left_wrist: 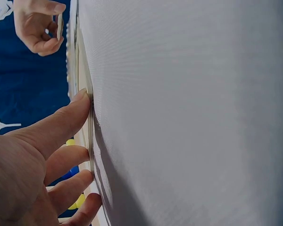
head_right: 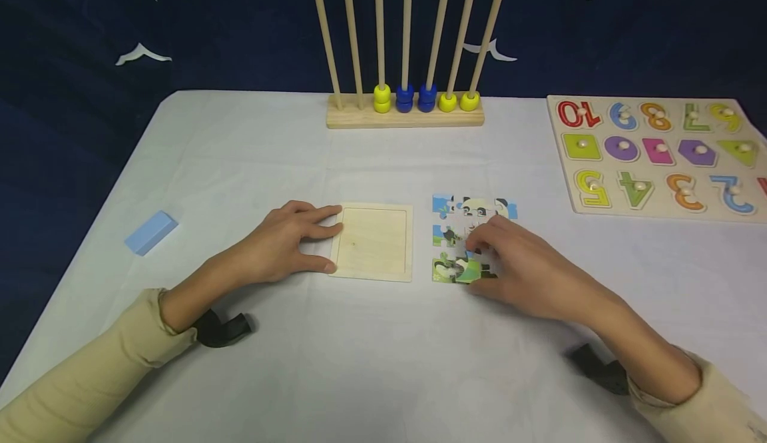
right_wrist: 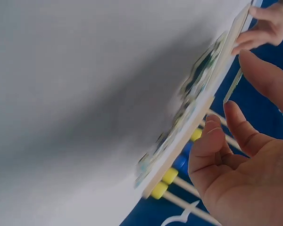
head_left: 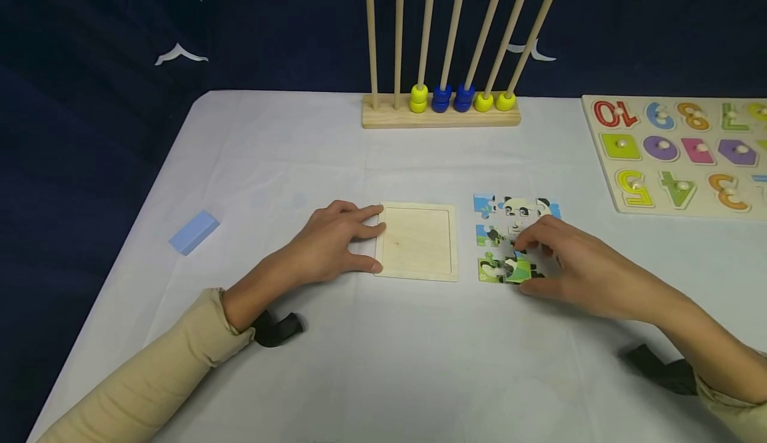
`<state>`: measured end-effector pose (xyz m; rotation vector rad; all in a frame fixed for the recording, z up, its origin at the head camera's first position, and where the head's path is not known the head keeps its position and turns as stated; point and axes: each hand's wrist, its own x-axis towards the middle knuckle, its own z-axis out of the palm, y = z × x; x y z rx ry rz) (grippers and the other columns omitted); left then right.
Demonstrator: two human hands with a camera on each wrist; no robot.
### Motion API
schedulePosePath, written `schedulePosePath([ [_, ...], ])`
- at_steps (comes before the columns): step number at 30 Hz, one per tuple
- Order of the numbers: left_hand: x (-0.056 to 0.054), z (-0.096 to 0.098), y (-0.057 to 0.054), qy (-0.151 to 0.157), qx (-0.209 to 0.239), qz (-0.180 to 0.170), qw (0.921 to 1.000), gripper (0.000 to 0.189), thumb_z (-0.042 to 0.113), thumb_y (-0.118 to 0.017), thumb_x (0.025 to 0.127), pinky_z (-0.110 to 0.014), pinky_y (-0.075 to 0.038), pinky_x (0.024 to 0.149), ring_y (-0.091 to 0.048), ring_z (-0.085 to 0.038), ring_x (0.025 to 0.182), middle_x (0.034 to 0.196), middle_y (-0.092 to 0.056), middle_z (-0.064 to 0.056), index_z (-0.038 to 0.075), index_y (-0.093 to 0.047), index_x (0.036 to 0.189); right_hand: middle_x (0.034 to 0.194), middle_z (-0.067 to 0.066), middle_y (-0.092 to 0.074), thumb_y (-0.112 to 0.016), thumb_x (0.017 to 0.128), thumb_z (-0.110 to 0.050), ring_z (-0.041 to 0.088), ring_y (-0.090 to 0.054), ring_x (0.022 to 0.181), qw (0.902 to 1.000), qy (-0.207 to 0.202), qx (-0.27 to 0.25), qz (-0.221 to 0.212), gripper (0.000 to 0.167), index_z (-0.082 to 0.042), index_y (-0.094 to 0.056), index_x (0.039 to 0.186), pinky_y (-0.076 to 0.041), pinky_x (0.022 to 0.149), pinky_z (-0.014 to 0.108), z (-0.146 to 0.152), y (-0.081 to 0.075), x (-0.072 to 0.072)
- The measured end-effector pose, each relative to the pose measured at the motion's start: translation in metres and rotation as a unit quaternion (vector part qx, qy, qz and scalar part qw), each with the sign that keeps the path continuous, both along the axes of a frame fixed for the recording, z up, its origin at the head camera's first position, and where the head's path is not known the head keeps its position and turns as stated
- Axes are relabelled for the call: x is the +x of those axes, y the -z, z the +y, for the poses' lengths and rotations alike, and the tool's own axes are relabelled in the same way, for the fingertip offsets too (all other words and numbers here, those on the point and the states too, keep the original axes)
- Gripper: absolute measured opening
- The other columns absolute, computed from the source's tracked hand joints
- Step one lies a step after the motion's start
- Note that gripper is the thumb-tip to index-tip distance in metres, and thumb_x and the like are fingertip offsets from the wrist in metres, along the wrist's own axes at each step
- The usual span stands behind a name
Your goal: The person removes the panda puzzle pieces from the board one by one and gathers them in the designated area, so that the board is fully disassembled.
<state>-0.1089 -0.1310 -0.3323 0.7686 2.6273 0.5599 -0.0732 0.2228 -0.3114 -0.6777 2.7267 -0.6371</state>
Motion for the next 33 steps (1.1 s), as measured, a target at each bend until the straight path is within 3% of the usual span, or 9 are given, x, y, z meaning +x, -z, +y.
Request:
schedulePosePath([
  [5,0.000,0.000,0.001,-0.002,-0.003,-0.003,1.0000,0.065,0.040,-0.077,0.085,-0.054,-0.026,0.107,-0.035,-0.028,0.135,0.156,-0.036,0.001,0.013,-0.056,0.140,0.105,-0.002,-0.055,-0.091,0.069,-0.014,0.016,-0.048,0.091,0.9998,0.011,0.009,0.015,0.049,-0.010,-0.065,0.110,-0.045,0.076,0.027,0.025,0.007,0.003],
  [12,-0.001,0.001,0.001,0.000,-0.007,-0.001,1.0000,0.064,0.040,-0.077,0.086,-0.055,-0.026,0.107,-0.035,-0.029,0.136,0.157,-0.036,0.000,0.013,-0.056,0.140,0.111,0.001,-0.055,-0.090,0.070,-0.015,0.018,-0.048,0.094,0.9991,0.024,0.035,-0.001,0.047,-0.010,-0.066,0.109,-0.042,0.079,0.023,0.047,0.015,0.005],
  [23,0.000,0.000,0.002,0.000,-0.006,0.000,1.0000,0.065,0.040,-0.077,0.085,-0.056,-0.026,0.107,-0.035,-0.029,0.136,0.157,-0.035,0.000,0.013,-0.055,0.141,0.117,0.006,-0.054,-0.088,0.073,-0.016,0.021,-0.050,0.100,0.9977,0.025,0.054,-0.033,0.046,-0.011,-0.064,0.112,-0.044,0.086,0.028,0.053,0.021,0.002],
  [33,-0.001,0.001,0.002,0.000,-0.007,-0.002,1.0000,0.065,0.040,-0.077,0.085,-0.056,-0.026,0.107,-0.035,-0.030,0.136,0.157,-0.035,0.000,0.013,-0.056,0.141,0.115,0.006,-0.053,-0.086,0.075,-0.016,0.021,-0.047,0.098,0.9978,0.020,0.053,-0.035,0.046,-0.010,-0.062,0.114,-0.043,0.082,0.027,0.056,0.022,0.002],
])
